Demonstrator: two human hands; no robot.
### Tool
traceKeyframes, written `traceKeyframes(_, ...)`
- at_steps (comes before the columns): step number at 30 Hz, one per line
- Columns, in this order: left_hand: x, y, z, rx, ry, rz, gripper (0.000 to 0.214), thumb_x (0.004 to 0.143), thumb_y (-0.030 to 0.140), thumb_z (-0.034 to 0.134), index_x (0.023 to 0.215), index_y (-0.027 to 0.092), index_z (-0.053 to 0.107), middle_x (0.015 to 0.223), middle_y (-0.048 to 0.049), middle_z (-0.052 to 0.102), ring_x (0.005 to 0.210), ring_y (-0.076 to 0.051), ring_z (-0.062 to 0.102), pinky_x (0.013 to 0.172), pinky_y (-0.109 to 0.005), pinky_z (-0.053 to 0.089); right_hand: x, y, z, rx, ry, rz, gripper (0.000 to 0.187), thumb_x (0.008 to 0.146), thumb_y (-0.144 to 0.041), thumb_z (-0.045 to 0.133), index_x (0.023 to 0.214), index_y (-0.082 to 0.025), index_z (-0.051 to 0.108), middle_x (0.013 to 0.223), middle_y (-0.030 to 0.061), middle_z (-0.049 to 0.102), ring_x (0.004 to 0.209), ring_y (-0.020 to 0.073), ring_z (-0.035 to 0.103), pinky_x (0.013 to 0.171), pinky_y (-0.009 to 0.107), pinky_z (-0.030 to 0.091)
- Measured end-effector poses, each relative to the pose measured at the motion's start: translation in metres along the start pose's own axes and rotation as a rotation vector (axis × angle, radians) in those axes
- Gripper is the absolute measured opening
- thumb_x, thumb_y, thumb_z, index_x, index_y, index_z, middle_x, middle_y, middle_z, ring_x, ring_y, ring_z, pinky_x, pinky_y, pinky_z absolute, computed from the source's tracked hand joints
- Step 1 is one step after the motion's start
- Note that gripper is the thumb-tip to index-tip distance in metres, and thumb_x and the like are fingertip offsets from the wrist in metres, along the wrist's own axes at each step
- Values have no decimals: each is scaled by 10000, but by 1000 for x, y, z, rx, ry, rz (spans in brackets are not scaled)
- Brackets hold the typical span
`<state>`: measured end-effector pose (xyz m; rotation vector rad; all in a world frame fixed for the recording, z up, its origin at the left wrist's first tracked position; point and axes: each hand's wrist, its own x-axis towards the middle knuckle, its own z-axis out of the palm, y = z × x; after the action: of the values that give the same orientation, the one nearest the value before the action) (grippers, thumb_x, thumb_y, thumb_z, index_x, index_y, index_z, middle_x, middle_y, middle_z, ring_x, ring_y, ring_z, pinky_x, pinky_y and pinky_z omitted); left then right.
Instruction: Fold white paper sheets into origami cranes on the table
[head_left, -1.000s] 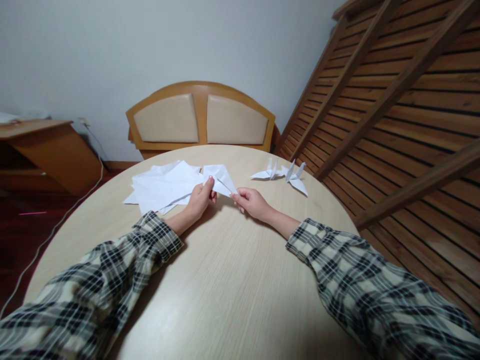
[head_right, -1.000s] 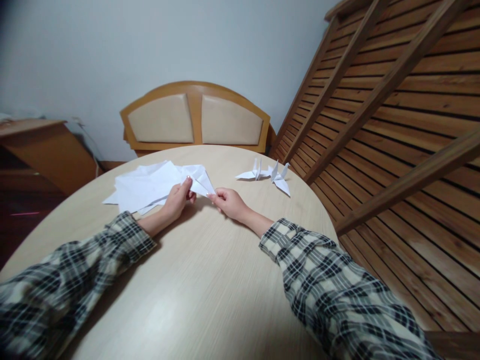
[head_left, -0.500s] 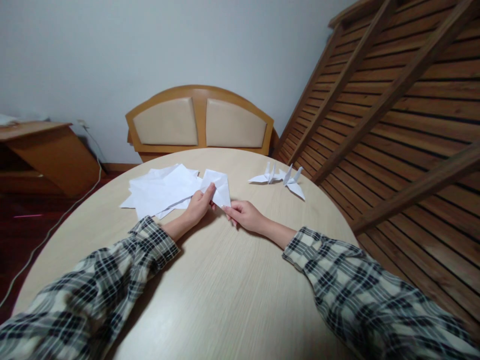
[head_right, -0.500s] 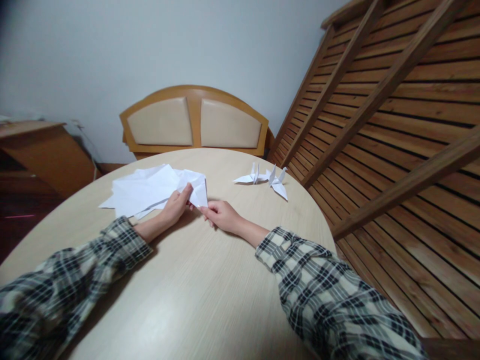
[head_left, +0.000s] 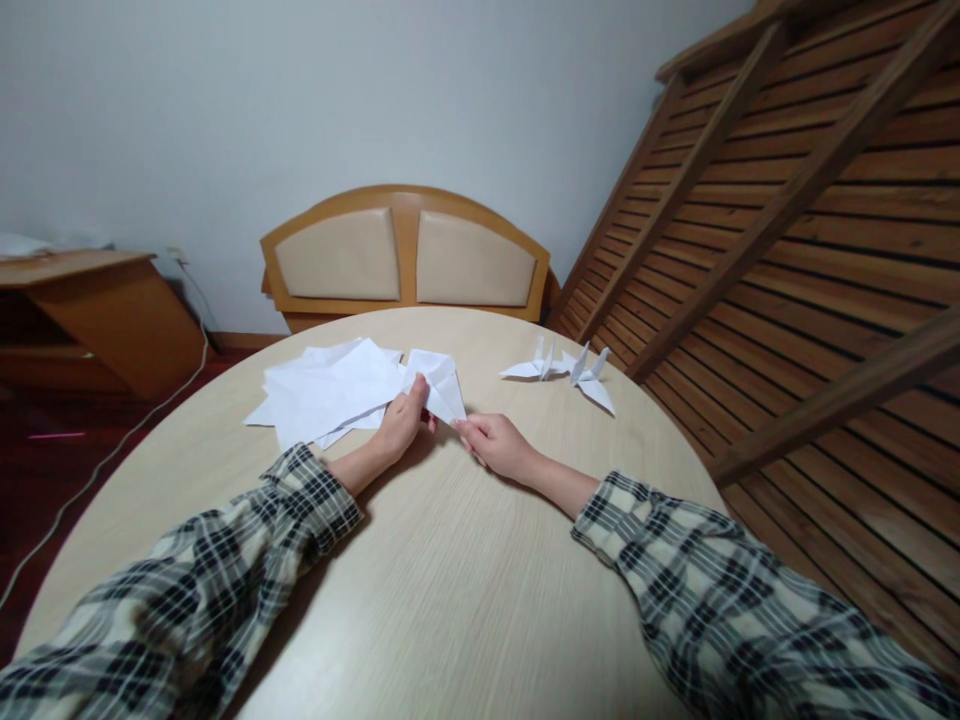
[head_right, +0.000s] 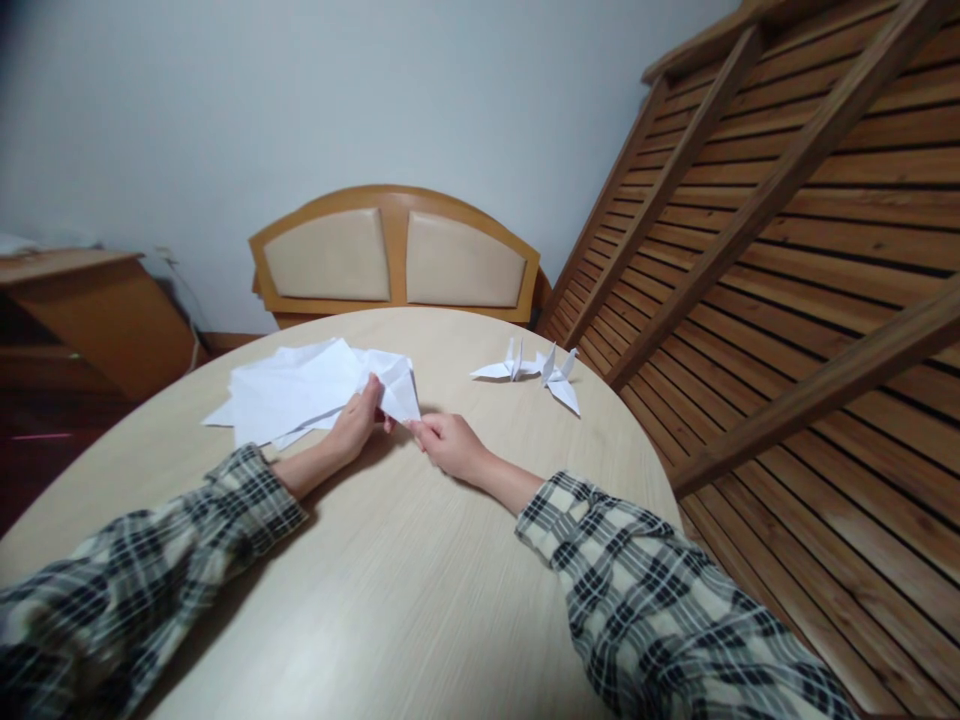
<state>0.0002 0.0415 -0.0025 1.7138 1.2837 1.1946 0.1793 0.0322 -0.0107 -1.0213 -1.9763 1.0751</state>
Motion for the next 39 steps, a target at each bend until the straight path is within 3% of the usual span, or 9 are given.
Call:
traceKeyframes(3,-1,0,0,41,-15,-7,785,883,746,159,451,204,526,457,-48,551,494,-161,548,608,-296,471,1,1,1,2,-10,27,414,952,-409,445,599,-196,472,428,-55,431,381,85,417,409,210,306)
traceKeyframes(6,-2,4,1,40,2,-27,687,846,747,301,488,204,523,449,-22,526,473,-154,515,537,-281,440,1,3,1,7,-27,39,427,953,-439,446,604,-195,480,421,-56,442,368,85,437,403,204,325)
traceKeyframes(10,-3,8,2,-42,26,-38,511,822,627,472,533,207,489,476,-8,524,476,-143,494,497,-267,413,1,1,1,-10,-51,31,460,942,-469,473,586,-182,521,426,-42,481,363,79,460,413,203,355)
traceKeyframes(17,-4,3,1,-82,-3,-8,442,867,532,479,593,188,519,521,-19,566,510,-143,524,536,-270,441,0,-1,-1,20,-127,-25,498,917,-535,506,598,-163,595,463,-15,523,390,83,480,419,212,361)
traceKeyframes(25,-2,5,1,-96,40,10,421,828,520,540,568,192,498,516,-7,537,493,-128,490,481,-255,410,-1,-4,-2,-69,-95,-66,478,934,-486,497,589,-167,584,466,-15,517,379,85,477,415,215,348)
traceKeyframes(33,-3,1,2,-109,-193,48,367,784,497,633,643,161,585,577,-31,606,510,-128,525,495,-250,426,0,-4,-5,-139,-75,-108,478,956,-467,460,606,-171,597,488,-13,518,451,100,486,507,241,368)
traceKeyframes(36,-3,1,2,-84,-197,71,382,807,507,606,647,162,575,564,-20,589,505,-126,511,486,-244,403,1,-3,-7,-256,17,-160,509,947,-481,473,540,-181,525,500,-17,480,503,106,451,545,258,339)
traceKeyframes(39,-5,1,2,13,-224,134,383,854,479,555,631,168,559,549,-7,559,511,-123,489,497,-244,380,2,-2,-10,-280,251,-192,431,936,-485,492,617,-194,490,580,-19,474,570,123,456,576,269,352)
